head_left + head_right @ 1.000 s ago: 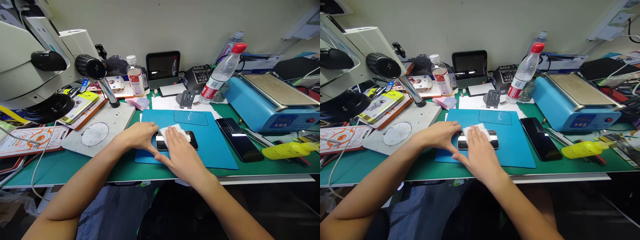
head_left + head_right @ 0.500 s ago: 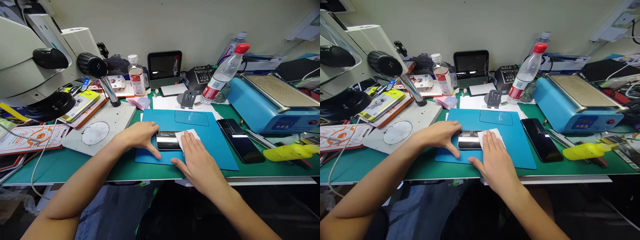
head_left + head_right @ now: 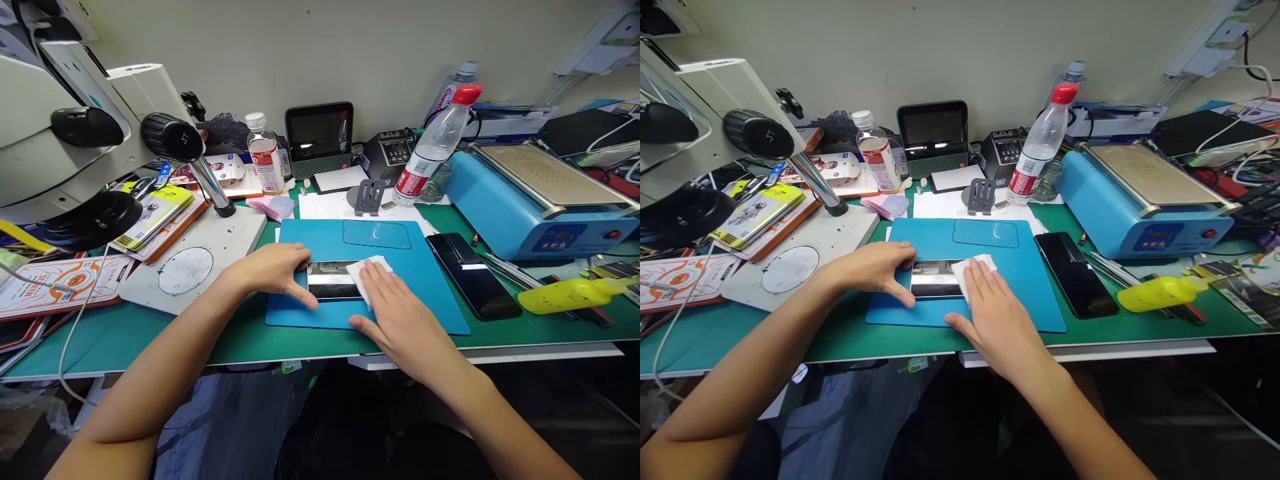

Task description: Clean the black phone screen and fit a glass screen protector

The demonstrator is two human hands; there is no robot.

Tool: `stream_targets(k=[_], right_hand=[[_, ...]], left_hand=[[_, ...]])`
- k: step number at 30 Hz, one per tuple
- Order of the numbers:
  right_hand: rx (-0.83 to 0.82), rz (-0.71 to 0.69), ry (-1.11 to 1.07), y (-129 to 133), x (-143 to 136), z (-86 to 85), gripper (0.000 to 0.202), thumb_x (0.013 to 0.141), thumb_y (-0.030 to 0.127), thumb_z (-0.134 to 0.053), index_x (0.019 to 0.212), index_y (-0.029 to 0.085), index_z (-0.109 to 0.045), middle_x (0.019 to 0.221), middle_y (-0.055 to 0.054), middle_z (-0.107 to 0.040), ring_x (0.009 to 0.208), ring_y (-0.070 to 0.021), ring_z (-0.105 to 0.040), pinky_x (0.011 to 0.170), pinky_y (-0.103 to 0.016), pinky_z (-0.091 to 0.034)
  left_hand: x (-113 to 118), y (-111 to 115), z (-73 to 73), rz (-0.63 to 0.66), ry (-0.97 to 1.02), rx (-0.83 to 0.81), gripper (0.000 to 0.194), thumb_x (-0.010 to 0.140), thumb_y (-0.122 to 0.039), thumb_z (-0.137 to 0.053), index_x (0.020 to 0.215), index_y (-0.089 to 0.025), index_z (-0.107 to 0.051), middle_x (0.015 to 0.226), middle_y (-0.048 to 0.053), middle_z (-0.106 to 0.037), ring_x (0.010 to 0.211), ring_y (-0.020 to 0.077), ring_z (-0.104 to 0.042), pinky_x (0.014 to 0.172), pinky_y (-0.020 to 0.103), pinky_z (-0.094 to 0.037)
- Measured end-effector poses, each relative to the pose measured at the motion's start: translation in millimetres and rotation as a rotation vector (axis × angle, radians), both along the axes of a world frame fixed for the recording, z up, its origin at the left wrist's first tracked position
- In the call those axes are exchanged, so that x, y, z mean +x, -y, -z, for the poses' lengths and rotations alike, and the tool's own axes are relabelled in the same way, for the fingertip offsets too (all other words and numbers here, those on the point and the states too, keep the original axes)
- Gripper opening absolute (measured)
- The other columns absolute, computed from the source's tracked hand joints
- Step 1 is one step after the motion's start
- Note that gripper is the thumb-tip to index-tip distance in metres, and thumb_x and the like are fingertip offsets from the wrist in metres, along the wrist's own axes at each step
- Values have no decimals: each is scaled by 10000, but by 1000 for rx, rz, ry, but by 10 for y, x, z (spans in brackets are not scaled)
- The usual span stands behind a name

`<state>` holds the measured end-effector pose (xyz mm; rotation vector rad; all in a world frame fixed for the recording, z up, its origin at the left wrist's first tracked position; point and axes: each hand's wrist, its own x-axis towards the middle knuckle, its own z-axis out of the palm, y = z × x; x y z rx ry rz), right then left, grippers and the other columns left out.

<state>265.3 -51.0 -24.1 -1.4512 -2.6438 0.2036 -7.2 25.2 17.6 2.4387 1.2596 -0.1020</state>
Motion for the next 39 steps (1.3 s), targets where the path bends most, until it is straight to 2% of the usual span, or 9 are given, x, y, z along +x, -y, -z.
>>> stream_targets(k=[4,9,14,18,22,26,30,34,39], right_hand=[[8,93,21,-37,-233,-9,1012,966,739,-352,1567,-75,-327,1652,-312,-264,1561,-410,-231,1260,-580,-268],[-44,-150,-45,13,-777,-49,1020,935,750,-433,1573,-41,-341,1673,-267,-235,1573,-378,-208,1277,-527,-252],[-21,-294,-121,165,-510,-11,891,962,700,-447,1590,72,-377,1673,-196,-305,1570,-324,-265,1251,-530,-329],[-23,-97,-55,20,-256,-20,902,995,701,-339,1600,32,-332,1670,-229,-287,1565,-350,-265,1249,-563,-311],[-74,1,-26,-203,-603,-88,1028,958,761,-347,1575,-60,-317,1668,-289,-236,1573,-388,-204,1268,-555,-256],[-66,-186,-93,-95,-916,-88,1017,954,753,-385,1588,-38,-303,1675,-264,-230,1579,-365,-194,1287,-522,-218],[-62,-264,-50,129,-621,-45,942,973,725,-372,1604,28,-314,1690,-210,-210,1583,-334,-194,1273,-519,-267],[-64,-78,19,20,-323,-51,953,988,728,-301,1612,9,-273,1691,-224,-208,1580,-352,-196,1267,-549,-264],[-91,-27,-9,-156,-742,-102,1035,959,755,-359,1589,-61,-274,1680,-281,-215,1580,-381,-184,1281,-533,-225]], left_hand=[[-12,-20,36,17,4,8,711,690,-903,-602,872,-217,-557,920,46,-664,790,228,-598,636,295,-367],[13,-42,103,-85,118,37,722,1019,-632,-32,774,-212,-566,871,77,-706,806,236,-630,707,344,-425],[99,-19,91,-157,41,125,716,1026,-615,-64,733,-217,-581,823,92,-714,791,266,-660,649,354,-394],[155,-9,55,-190,3,194,723,1025,-605,-45,732,-216,-579,812,105,-711,795,287,-673,628,361,-367],[152,-16,65,-242,26,232,755,1015,-613,3,731,-214,-571,800,107,-708,801,286,-673,644,362,-372],[105,-27,86,-285,69,255,769,1008,-627,34,708,-216,-544,804,102,-705,801,277,-663,641,358,-368],[107,-26,82,-276,71,268,788,1010,-640,30,709,-213,-560,794,104,-706,784,275,-665,616,357,-346],[141,-26,95,-260,58,272,819,1007,-669,10,735,-203,-606,799,120,-714,775,285,-676,592,353,-330],[132,-20,129,-285,81,300,846,1010,-649,37,716,-195,-614,745,122,-701,734,273,-669,577,346,-311]])
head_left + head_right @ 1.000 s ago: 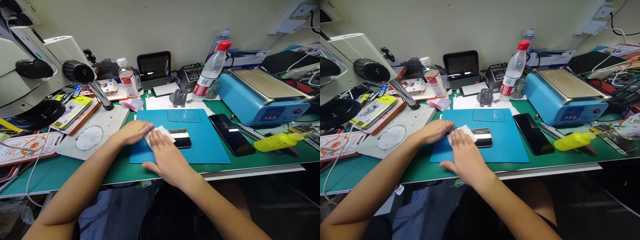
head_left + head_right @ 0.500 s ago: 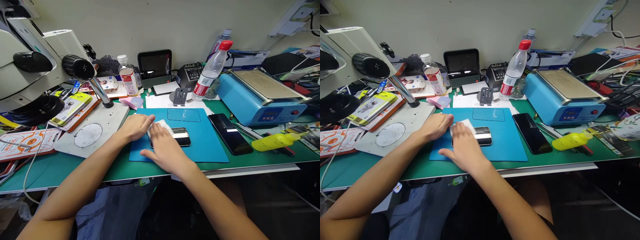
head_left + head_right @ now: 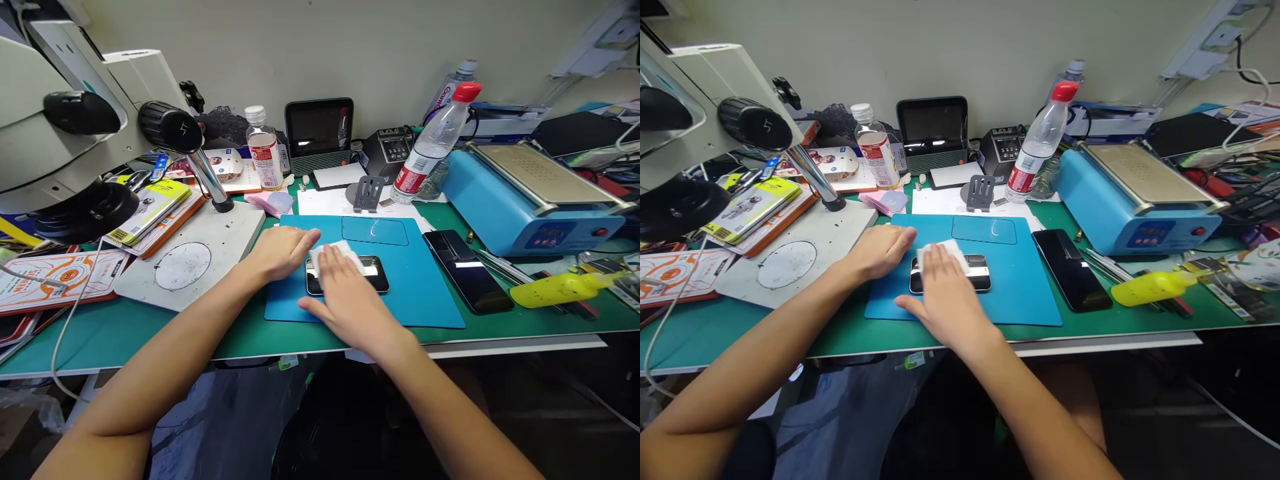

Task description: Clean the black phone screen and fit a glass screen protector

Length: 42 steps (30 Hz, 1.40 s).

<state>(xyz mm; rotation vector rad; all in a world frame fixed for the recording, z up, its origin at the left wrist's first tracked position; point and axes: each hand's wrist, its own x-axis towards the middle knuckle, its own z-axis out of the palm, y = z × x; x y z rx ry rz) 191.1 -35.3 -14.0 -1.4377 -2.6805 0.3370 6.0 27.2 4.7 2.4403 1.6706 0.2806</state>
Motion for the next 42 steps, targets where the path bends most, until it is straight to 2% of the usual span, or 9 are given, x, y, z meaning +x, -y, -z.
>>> stream_targets(k=[3,6,12,15,19,22,28,33,42], right_hand=[[-7,-124,-64,120,-210,10,1019,950,753,-393,1590,-34,-304,1685,-260,-228,1583,-374,-184,1289,-523,-211],[0,-209,-77,296,-33,60,969,962,738,-374,1597,7,-322,1689,-229,-237,1587,-343,-191,1284,-514,-239],[16,54,10,168,622,80,907,998,707,-308,1630,57,-262,1696,-210,-248,1585,-335,-206,1263,-560,-276],[8,123,32,5,443,27,979,983,728,-320,1605,-27,-270,1682,-271,-241,1584,-372,-184,1274,-555,-242],[-19,-21,-75,-23,-111,0,991,965,725,-405,1599,-27,-285,1678,-270,-243,1579,-378,-208,1284,-538,-223],[-6,-114,-171,71,-286,28,1008,950,736,-431,1595,-27,-293,1683,-269,-222,1582,-374,-199,1283,-534,-235],[-9,-54,-110,264,308,53,954,981,725,-342,1602,1,-302,1685,-234,-250,1581,-338,-223,1271,-528,-273],[-18,102,10,138,722,47,993,972,755,-294,1619,3,-242,1705,-229,-177,1593,-342,-149,1284,-538,-217],[-82,80,-21,-100,108,-53,1082,940,782,-361,1594,-73,-245,1685,-299,-149,1591,-381,-109,1290,-536,-177]], left_hand=[[-11,7,-2,0,12,5,833,1013,-631,46,685,-199,-585,745,115,-697,729,263,-659,591,339,-322],[-7,13,-7,8,18,6,815,1010,-637,48,679,-206,-559,739,110,-689,727,267,-652,588,341,-305],[17,5,1,29,27,-5,787,1006,-664,26,684,-207,-529,751,112,-689,734,274,-662,568,341,-282],[25,13,-7,15,22,-11,796,1003,-664,27,682,-208,-540,751,119,-696,733,277,-666,571,345,-298],[20,31,-3,10,30,-34,798,1001,-644,47,692,-211,-548,779,113,-721,750,272,-664,615,344,-352],[11,35,6,21,32,-32,767,1008,-615,50,706,-216,-530,780,97,-716,750,261,-652,633,340,-365],[47,54,-21,13,25,-45,676,1000,-606,15,675,-225,-439,727,85,-667,716,259,-615,614,342,-328],[61,51,-20,30,39,-54,654,1003,-622,-27,673,-224,-428,751,82,-660,706,254,-602,594,337,-311],[57,40,-18,34,90,-16,648,1024,-574,-5,770,-228,-491,831,74,-690,812,261,-646,657,347,-394]])
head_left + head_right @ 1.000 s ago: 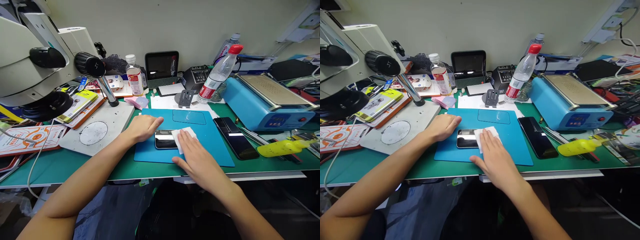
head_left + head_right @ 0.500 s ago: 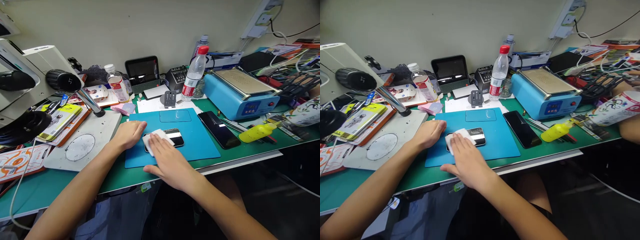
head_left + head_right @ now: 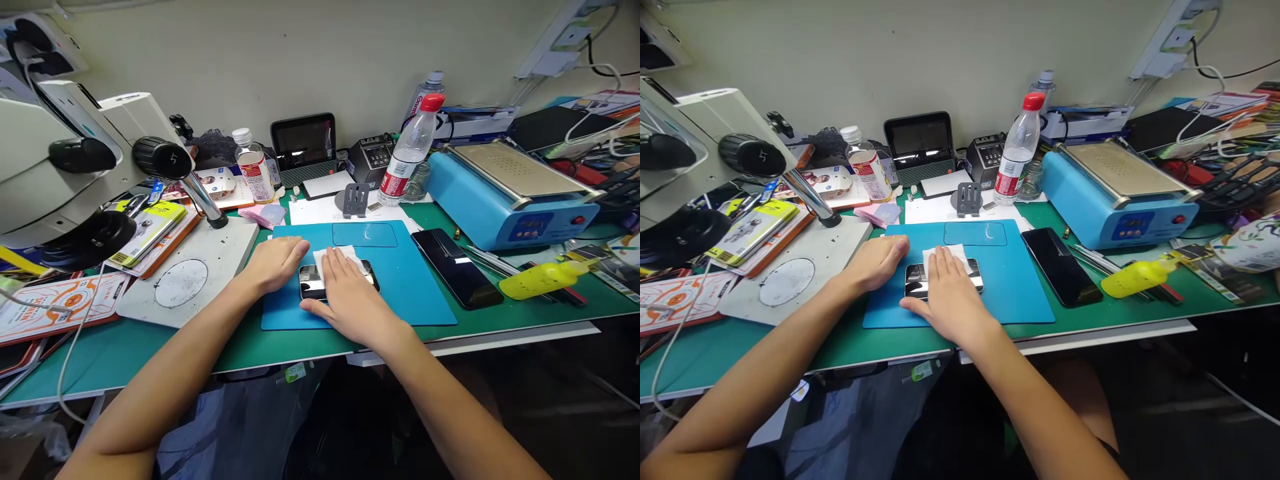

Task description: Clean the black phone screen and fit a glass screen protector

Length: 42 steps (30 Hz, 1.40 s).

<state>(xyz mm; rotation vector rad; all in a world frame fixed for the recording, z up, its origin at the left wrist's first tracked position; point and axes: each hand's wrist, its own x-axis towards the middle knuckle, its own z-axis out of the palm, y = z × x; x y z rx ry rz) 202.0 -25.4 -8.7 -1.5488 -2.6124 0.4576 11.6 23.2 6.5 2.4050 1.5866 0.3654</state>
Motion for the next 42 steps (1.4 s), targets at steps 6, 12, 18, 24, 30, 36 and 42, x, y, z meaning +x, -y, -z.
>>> stream_targets(k=[6,12,18,24,30,36,42], right_hand=[[-5,-186,-108,220,-343,6,1047,944,740,-436,1595,-61,-255,1684,-288,-165,1586,-389,-138,1290,-538,-199],[54,-251,-78,498,84,44,953,965,729,-384,1591,11,-341,1678,-241,-244,1569,-364,-243,1248,-555,-319],[56,-21,13,352,380,76,951,985,725,-312,1600,0,-312,1681,-254,-236,1572,-376,-223,1245,-595,-298],[52,-80,-44,136,-221,-46,958,965,689,-464,1580,-33,-333,1648,-298,-313,1561,-387,-261,1262,-551,-276],[34,-257,-132,331,-127,18,899,972,695,-437,1608,67,-336,1678,-198,-310,1569,-336,-269,1263,-534,-296],[149,-39,-31,329,66,155,921,998,694,-335,1586,-15,-335,1674,-263,-251,1572,-369,-233,1254,-577,-287],[70,-194,-42,316,44,90,958,971,736,-350,1609,23,-299,1692,-210,-238,1578,-333,-227,1272,-521,-265]], left_hand=[[-24,-6,-11,9,12,10,655,1028,-564,8,790,-228,-501,855,71,-686,832,249,-640,711,346,-429],[-29,-17,-4,1,-1,18,668,1037,-569,-13,780,-224,-524,839,68,-691,828,252,-645,678,340,-407],[-22,-30,5,-2,-23,26,693,1038,-602,-10,767,-225,-525,829,69,-689,801,262,-647,628,339,-365],[-38,-24,8,17,-9,36,673,1053,-565,-35,775,-221,-543,821,70,-690,795,251,-653,629,339,-375],[-29,-11,2,33,-2,50,684,1048,-569,-28,758,-219,-540,801,68,-679,774,238,-642,629,332,-371],[-18,-17,5,135,-10,84,664,1060,-522,-61,806,-202,-585,845,87,-691,812,243,-646,673,339,-406],[-33,-2,-11,255,-27,105,644,1062,-458,-56,848,-197,-604,870,86,-683,832,239,-631,735,354,-443]])
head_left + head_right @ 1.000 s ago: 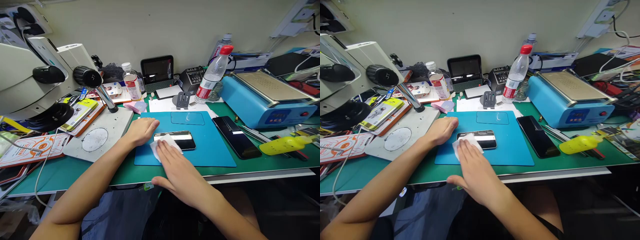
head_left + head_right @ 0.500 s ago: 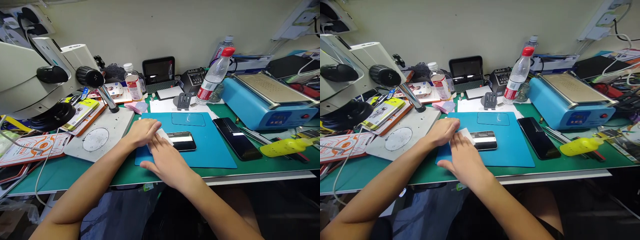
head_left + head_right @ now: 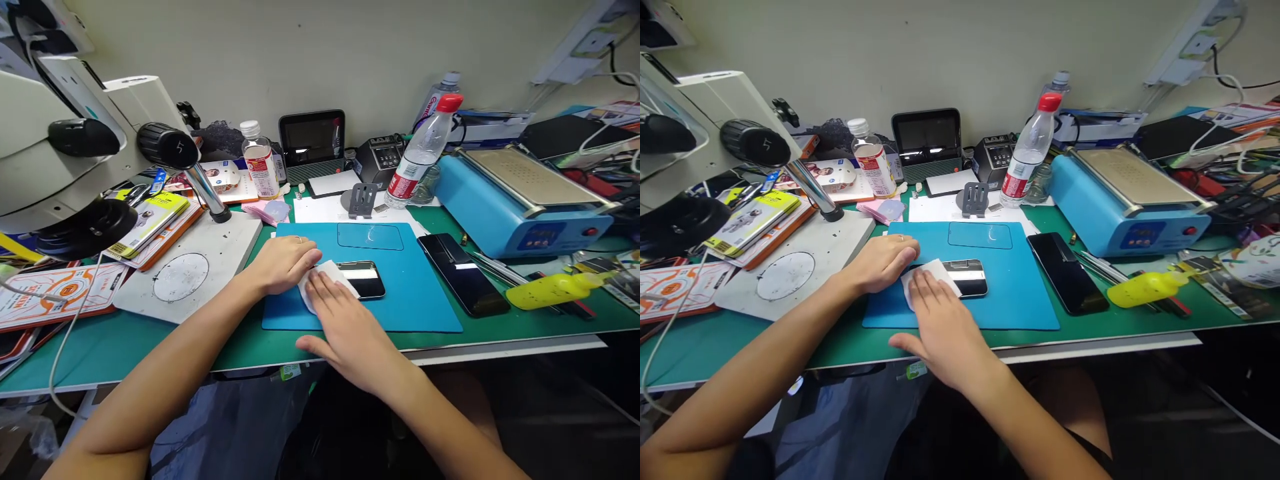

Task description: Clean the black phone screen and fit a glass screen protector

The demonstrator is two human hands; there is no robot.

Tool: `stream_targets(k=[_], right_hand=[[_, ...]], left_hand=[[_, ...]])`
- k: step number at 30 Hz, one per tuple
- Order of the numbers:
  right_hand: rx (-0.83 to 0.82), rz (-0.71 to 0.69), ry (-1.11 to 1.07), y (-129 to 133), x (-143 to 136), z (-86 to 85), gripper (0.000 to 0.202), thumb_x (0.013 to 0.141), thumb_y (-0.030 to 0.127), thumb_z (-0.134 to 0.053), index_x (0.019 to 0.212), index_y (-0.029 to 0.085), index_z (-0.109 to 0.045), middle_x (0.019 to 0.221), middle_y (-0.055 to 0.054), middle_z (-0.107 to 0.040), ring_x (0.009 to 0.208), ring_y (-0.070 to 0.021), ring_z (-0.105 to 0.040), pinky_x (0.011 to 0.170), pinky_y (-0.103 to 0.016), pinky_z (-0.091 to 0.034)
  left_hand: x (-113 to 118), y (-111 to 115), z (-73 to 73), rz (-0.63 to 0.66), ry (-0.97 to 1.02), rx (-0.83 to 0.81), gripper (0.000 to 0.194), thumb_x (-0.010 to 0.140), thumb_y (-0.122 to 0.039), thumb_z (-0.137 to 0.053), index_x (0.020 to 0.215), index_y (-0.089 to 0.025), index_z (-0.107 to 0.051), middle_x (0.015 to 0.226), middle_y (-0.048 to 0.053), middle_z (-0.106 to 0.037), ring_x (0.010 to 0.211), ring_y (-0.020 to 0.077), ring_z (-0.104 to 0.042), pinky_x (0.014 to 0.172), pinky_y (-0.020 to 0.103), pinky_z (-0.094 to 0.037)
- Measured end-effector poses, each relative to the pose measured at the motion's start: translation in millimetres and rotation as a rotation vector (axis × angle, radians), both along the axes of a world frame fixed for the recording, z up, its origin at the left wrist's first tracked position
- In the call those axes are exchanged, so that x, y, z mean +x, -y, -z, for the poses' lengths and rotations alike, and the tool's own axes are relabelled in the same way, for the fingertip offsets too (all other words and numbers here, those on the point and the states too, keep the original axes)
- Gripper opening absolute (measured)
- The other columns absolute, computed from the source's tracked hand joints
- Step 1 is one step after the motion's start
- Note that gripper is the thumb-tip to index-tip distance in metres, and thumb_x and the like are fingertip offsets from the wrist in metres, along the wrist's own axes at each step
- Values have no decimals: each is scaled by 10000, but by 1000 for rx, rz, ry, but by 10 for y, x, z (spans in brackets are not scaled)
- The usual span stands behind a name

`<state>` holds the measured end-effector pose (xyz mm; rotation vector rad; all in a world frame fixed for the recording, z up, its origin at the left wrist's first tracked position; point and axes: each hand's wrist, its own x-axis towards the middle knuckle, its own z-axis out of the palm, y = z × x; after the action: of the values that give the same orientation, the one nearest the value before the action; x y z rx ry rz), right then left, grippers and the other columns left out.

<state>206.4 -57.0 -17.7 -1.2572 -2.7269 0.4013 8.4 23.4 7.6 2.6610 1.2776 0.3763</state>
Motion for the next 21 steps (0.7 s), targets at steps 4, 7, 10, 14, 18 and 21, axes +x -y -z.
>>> stream_targets(k=[4,7,10,14,18,21], right_hand=[[25,195,42,-70,280,19,913,1003,694,-310,1617,19,-267,1697,-219,-212,1586,-329,-187,1275,-546,-240],[38,236,74,-17,359,36,958,991,713,-318,1604,-21,-270,1692,-252,-174,1587,-353,-165,1269,-568,-243],[17,164,72,90,401,37,952,989,720,-311,1613,3,-267,1694,-240,-176,1588,-351,-171,1255,-586,-270],[26,198,70,8,526,20,864,1016,679,-282,1641,85,-237,1696,-201,-240,1595,-327,-166,1255,-624,-236],[30,250,120,-137,576,-6,930,1001,712,-266,1621,19,-253,1686,-242,-250,1593,-346,-163,1269,-627,-156],[42,226,129,-2,615,-19,931,996,723,-261,1625,36,-257,1683,-234,-261,1592,-351,-174,1260,-657,-148]], left_hand=[[10,14,1,70,5,14,634,1071,-481,-104,989,-187,-661,958,100,-690,934,256,-635,831,377,-472],[24,25,15,173,20,2,606,1047,-606,-267,1217,-170,-652,1100,125,-693,1034,277,-635,908,400,-488],[28,28,39,236,30,-4,792,907,-780,-488,1363,-141,-595,1248,170,-676,1105,318,-633,965,438,-497],[32,27,65,253,13,-11,983,767,-836,-635,1446,-132,-532,1334,186,-657,1165,347,-627,1003,448,-495],[40,36,63,248,-48,-39,1021,753,-808,-682,1482,-119,-490,1388,186,-641,1178,349,-619,990,432,-498],[44,52,48,233,-76,-47,1010,756,-796,-692,1493,-140,-476,1432,172,-623,1206,350,-606,979,424,-500]])
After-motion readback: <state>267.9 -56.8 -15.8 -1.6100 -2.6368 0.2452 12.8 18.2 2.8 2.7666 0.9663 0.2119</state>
